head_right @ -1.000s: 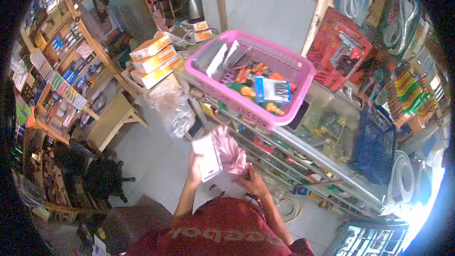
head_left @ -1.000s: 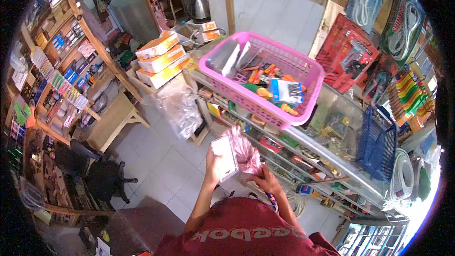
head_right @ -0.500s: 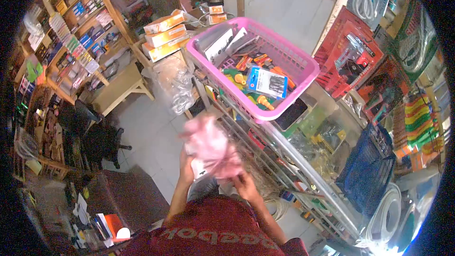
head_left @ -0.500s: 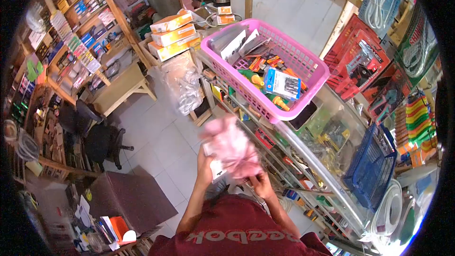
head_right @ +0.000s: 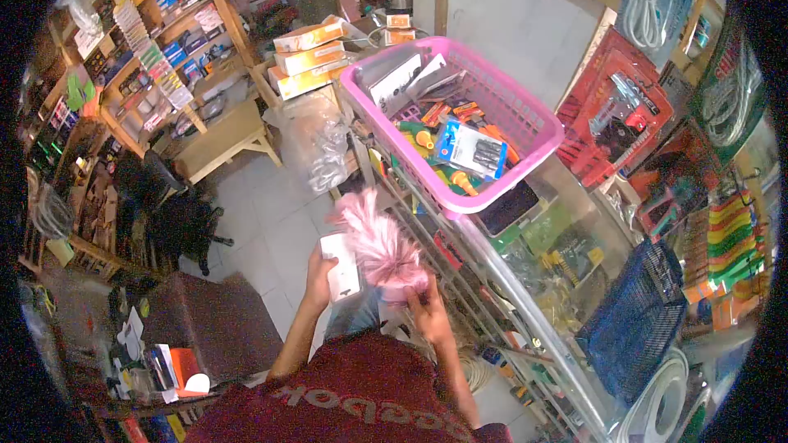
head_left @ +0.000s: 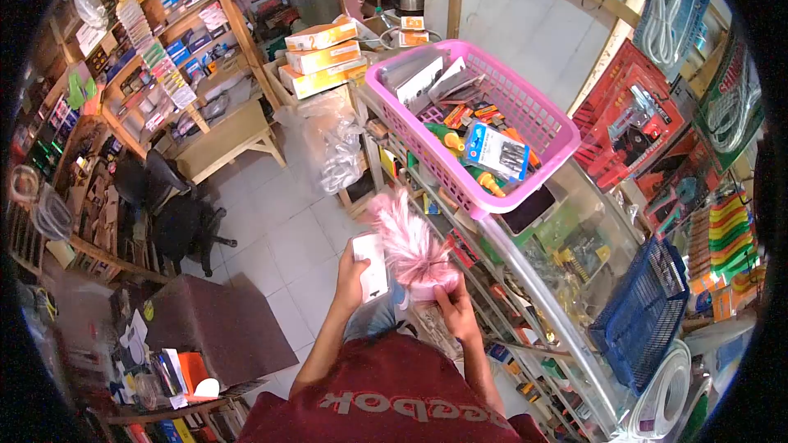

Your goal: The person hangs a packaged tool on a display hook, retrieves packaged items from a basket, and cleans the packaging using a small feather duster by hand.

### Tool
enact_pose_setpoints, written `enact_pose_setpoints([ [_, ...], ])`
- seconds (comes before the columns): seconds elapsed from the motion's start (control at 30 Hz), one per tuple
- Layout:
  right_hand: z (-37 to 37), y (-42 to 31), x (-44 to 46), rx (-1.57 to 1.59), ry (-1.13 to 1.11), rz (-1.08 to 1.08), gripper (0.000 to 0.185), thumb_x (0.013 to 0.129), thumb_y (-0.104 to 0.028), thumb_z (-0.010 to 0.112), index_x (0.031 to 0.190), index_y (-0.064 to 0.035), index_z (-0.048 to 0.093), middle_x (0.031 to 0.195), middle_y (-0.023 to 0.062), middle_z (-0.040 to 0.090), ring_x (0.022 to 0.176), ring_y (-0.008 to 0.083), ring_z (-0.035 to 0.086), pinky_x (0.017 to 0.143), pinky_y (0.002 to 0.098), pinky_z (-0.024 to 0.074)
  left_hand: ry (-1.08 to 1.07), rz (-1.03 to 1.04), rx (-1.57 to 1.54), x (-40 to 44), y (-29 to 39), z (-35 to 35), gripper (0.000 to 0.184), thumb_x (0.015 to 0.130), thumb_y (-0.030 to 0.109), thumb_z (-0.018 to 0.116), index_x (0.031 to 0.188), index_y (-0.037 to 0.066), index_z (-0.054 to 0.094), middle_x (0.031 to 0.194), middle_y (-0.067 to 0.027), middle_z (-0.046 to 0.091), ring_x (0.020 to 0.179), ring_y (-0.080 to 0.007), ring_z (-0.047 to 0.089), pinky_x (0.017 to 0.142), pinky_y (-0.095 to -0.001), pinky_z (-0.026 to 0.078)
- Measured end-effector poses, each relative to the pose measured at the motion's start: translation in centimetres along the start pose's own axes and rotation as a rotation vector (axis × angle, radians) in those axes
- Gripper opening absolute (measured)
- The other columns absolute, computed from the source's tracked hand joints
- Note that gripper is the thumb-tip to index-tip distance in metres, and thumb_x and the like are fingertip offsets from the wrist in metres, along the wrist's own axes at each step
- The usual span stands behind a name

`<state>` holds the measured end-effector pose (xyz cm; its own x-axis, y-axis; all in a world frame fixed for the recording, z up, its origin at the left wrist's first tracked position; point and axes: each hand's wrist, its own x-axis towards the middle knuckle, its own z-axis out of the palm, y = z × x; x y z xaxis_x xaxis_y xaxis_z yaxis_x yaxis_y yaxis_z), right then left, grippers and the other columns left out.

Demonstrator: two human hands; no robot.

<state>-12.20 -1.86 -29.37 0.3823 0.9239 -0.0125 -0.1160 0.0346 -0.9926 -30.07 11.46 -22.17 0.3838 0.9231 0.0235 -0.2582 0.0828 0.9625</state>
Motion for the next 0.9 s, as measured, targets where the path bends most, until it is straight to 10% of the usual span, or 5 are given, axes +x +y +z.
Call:
enact_pose_setpoints([
  [0.6, -2.2, 0.6, -2.1, -0.026, -0.039, 0.27, 0.044, 0.092, -0.015, 0.054, 0.13, 0.0021, 0.038, 0.115, 0.008, 0.055, 0.102, 0.0142, 0.05, 0.091, 0.0277, 0.0396, 0.02, -0.071, -0.106, -1.6, -1.6, 0.8, 0.044, 0.076, 0.008, 0.042, 0.12, 0.0, 0.045, 0.095, -0.0071, 0.056, 0.08, -0.0125, 0.056, 0.068, -0.0249, 0.046],
  [0.8, 0.6, -1.1, -2.2, 0.098, 0.261, 0.02, 0.008, 0.093, -0.014, 0.052, 0.09, -0.009, 0.057, 0.067, -0.007, 0.05, 0.05, 0.0015, 0.039, 0.043, 0.0186, 0.0283, -0.016, -0.049, -0.167, -1.2, -2.6, 1.6, 0.044, 0.076, 0.006, 0.041, 0.12, -0.001, 0.045, 0.098, -0.0078, 0.056, 0.084, -0.0135, 0.055, 0.074, -0.0254, 0.045],
  [0.9, 0.2, 0.0, -2.6, 0.151, 0.227, 0.096, 0.008, 0.093, -0.012, 0.051, 0.09, -0.0074, 0.057, 0.072, -0.0043, 0.052, 0.057, 0.0043, 0.042, 0.051, 0.0206, 0.0313, -0.027, -0.029, -0.104, -0.7, -1.9, 2.3, 0.044, 0.077, 0.005, 0.041, 0.12, -0.001, 0.045, 0.101, -0.0073, 0.055, 0.091, -0.013, 0.052, 0.081, -0.0256, 0.041],
])
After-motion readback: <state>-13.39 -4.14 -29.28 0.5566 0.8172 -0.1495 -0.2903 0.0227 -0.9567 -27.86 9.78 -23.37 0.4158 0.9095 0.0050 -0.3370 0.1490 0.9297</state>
